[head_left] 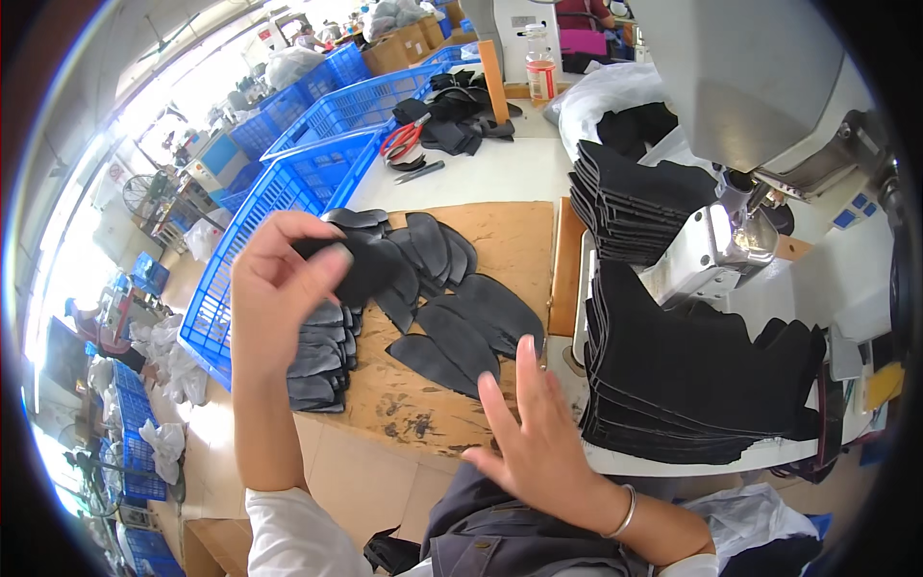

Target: Operating a stitching machine to join black shoe upper components.

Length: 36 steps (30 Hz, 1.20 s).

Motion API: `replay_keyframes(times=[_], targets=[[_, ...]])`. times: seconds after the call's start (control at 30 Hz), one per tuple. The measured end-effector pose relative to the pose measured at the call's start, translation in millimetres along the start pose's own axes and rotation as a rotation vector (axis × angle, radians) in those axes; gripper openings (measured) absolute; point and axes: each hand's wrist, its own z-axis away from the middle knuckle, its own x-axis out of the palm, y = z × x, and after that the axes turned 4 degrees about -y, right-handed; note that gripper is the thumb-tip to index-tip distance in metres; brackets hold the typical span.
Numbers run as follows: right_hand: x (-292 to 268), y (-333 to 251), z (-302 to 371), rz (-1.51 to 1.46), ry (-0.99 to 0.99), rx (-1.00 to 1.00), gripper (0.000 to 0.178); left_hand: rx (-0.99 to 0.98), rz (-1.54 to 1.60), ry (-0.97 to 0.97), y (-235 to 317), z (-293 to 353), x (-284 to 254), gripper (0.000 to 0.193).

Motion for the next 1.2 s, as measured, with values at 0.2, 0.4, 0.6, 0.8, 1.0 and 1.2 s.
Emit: replay_keyframes(times=[0.2,0.4,0.6,0.8,1.0,1.2], targets=[[-74.9,-28.3,22.4,-0.720,0.702,-0.131,0.079,0.096,0.714,-0.629,70.4,9.5,93.8,0.030],[-163.1,4.2,61.8,-0.450,0.197,0.228,0.030,0.141,0.467,-0.734,82.1,2.8,121.6,0.044],[-201.6,50.5,55.9,-0.732,-0.089,0.722,0.027,0.018,0.044,-1.224,46.8,-22.7,180.3,0.017],[-200.8,59.9,51.6,-0.568,-0.282,0.814,0.019,0.103,-0.097,-1.168,48.4,-19.2,201.8,0.037],[-200.6,65.1,52.5,-0.576,-0.295,0.804,0.022,0.200,-0.171,-1.123,41.7,-17.5,205.2,0.044],[-201.0,61.4,48.1,-0.510,-0.327,0.803,0.029,0.177,-0.171,-1.190,44.0,-23.7,203.3,0.041]])
